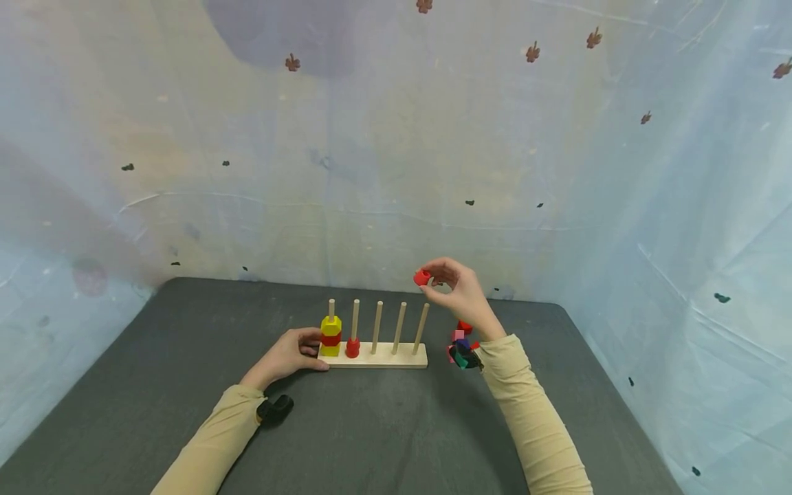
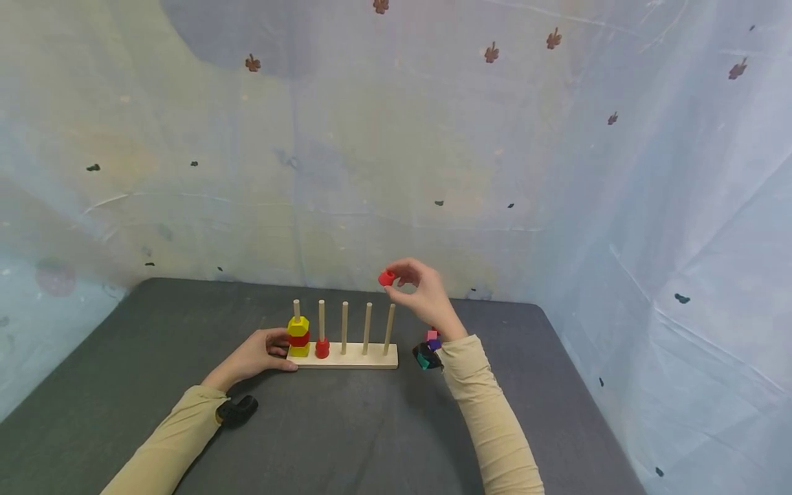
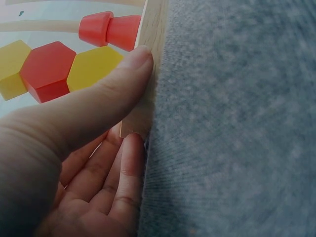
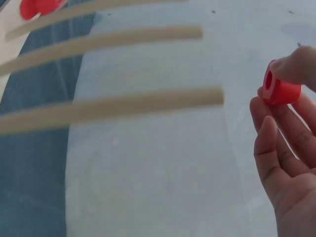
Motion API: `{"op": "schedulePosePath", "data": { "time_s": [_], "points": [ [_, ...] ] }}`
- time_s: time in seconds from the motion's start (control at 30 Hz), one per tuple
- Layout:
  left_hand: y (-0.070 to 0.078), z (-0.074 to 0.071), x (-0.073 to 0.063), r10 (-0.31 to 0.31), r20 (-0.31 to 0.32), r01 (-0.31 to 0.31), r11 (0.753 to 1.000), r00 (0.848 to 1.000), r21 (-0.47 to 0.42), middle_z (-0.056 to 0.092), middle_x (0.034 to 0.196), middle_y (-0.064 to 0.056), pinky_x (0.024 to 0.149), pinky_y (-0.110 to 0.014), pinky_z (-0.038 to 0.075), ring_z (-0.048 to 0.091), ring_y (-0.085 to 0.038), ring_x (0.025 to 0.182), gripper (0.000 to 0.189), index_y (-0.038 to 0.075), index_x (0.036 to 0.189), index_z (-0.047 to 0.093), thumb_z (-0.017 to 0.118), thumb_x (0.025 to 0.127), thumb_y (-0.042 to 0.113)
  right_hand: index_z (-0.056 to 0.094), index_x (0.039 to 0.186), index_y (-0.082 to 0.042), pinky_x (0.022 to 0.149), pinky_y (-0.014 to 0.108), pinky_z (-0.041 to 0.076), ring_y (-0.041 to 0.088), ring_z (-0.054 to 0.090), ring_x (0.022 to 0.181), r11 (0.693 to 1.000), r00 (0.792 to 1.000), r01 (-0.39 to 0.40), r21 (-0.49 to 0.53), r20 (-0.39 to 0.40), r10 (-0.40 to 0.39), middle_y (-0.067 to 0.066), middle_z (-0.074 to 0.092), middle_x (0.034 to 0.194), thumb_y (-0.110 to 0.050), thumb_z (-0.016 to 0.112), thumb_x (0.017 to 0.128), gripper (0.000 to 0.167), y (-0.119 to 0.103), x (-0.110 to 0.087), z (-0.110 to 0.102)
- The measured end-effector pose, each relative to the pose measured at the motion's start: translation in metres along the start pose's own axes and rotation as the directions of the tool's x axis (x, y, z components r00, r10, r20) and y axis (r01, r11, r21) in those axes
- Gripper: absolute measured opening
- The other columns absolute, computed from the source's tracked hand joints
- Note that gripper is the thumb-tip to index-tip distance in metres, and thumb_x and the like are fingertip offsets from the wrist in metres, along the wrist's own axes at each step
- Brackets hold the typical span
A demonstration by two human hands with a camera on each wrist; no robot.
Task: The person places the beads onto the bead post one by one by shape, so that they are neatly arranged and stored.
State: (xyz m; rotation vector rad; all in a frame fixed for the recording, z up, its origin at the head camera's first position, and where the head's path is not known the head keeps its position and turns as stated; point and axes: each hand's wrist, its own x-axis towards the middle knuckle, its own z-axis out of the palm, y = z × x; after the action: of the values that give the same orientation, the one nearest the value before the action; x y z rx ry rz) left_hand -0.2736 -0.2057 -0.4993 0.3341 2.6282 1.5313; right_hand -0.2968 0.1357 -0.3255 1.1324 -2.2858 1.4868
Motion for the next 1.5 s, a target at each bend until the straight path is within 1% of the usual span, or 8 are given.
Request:
{"op": "schedulePosePath", "data": {
  "time_s": [0.17,0.33,0.57,0.77,0.93,1.13,1.33,1.5],
  "points": [
    [0.000,0.001,0.000,-0.005,-0.002,0.005,1.000,1.000,-0.005,0.060,0.122,-0.013,0.091,-0.042,0.050,0.059,-0.026,0.106,0.072,0.001,0.129,0.057,0.087,0.067,0.023,0.061,0.114,0.007,0.081,0.030,0.051,0.031,0.060,0.094,0.999,0.999,0.047,0.022,0.013,-0.047,0.019,0.064,0.109,0.006,0.068,0.084,0.031,-0.003,0.009,0.010],
    [0.002,0.001,0.000,0.000,0.001,0.000,1.000,1.000,-0.008,0.060,0.123,-0.013,0.091,-0.041,0.050,0.059,-0.027,0.106,0.071,0.001,0.129,0.057,0.087,0.068,0.022,0.062,0.116,0.008,0.085,0.039,0.050,0.026,0.060,0.098,0.994,0.996,0.082,0.075,0.020,-0.084,0.018,0.064,0.111,0.007,0.068,0.084,0.032,-0.009,0.017,0.023],
    [0.002,-0.001,0.000,0.006,0.005,-0.006,1.000,1.000,-0.001,0.061,0.122,-0.013,0.090,-0.041,0.050,0.059,-0.026,0.106,0.071,0.002,0.129,0.057,0.087,0.068,0.023,0.060,0.115,0.012,0.086,0.045,0.050,0.031,0.060,0.096,0.985,0.995,0.087,0.151,0.040,-0.094,0.023,0.063,0.108,0.010,0.067,0.083,0.032,-0.021,0.023,0.044],
    [0.003,-0.003,-0.001,0.005,0.006,-0.005,1.000,1.000,-0.008,0.061,0.122,-0.013,0.090,-0.041,0.050,0.059,-0.026,0.106,0.071,0.001,0.129,0.057,0.087,0.068,0.023,0.058,0.116,0.013,0.087,0.049,0.050,0.036,0.060,0.096,0.981,0.996,0.051,0.189,0.065,-0.064,0.025,0.062,0.110,0.010,0.065,0.085,0.032,-0.024,0.024,0.066],
    [0.003,-0.002,0.000,0.007,0.012,-0.007,1.000,1.000,-0.004,0.060,0.123,-0.013,0.089,-0.040,0.051,0.059,-0.027,0.107,0.072,0.001,0.129,0.057,0.088,0.068,0.023,0.059,0.117,0.010,0.088,0.039,0.051,0.037,0.061,0.098,0.990,0.998,0.019,0.139,0.056,-0.027,0.025,0.062,0.110,0.008,0.065,0.086,0.032,-0.027,0.021,0.081],
    [0.001,-0.002,0.002,0.003,0.006,-0.002,1.000,1.000,-0.015,0.060,0.123,-0.014,0.089,-0.040,0.051,0.059,-0.028,0.108,0.073,0.001,0.129,0.057,0.088,0.067,0.023,0.059,0.118,0.006,0.084,0.048,0.052,0.036,0.063,0.096,0.992,1.000,0.007,0.129,0.014,-0.009,0.022,0.063,0.111,0.008,0.065,0.086,0.033,-0.011,0.016,0.100],
    [0.000,-0.002,0.002,-0.003,0.011,0.003,1.000,1.000,-0.021,0.060,0.123,-0.014,0.089,-0.041,0.051,0.059,-0.027,0.107,0.073,0.000,0.129,0.057,0.088,0.067,0.024,0.062,0.117,-0.006,0.066,0.038,0.052,0.020,0.066,0.092,1.000,1.000,0.016,0.025,-0.019,-0.016,0.006,0.064,0.110,-0.002,0.068,0.088,0.031,0.011,0.010,0.117],
    [0.000,-0.001,0.001,0.000,0.012,0.000,1.000,1.000,-0.023,0.060,0.124,-0.014,0.089,-0.041,0.051,0.059,-0.028,0.108,0.073,0.000,0.129,0.056,0.088,0.067,0.023,0.060,0.116,-0.008,0.067,0.034,0.054,0.013,0.065,0.090,1.000,0.997,0.011,0.015,-0.071,-0.010,0.001,0.062,0.109,-0.005,0.069,0.087,0.030,0.019,0.005,0.126]
  ]
}}
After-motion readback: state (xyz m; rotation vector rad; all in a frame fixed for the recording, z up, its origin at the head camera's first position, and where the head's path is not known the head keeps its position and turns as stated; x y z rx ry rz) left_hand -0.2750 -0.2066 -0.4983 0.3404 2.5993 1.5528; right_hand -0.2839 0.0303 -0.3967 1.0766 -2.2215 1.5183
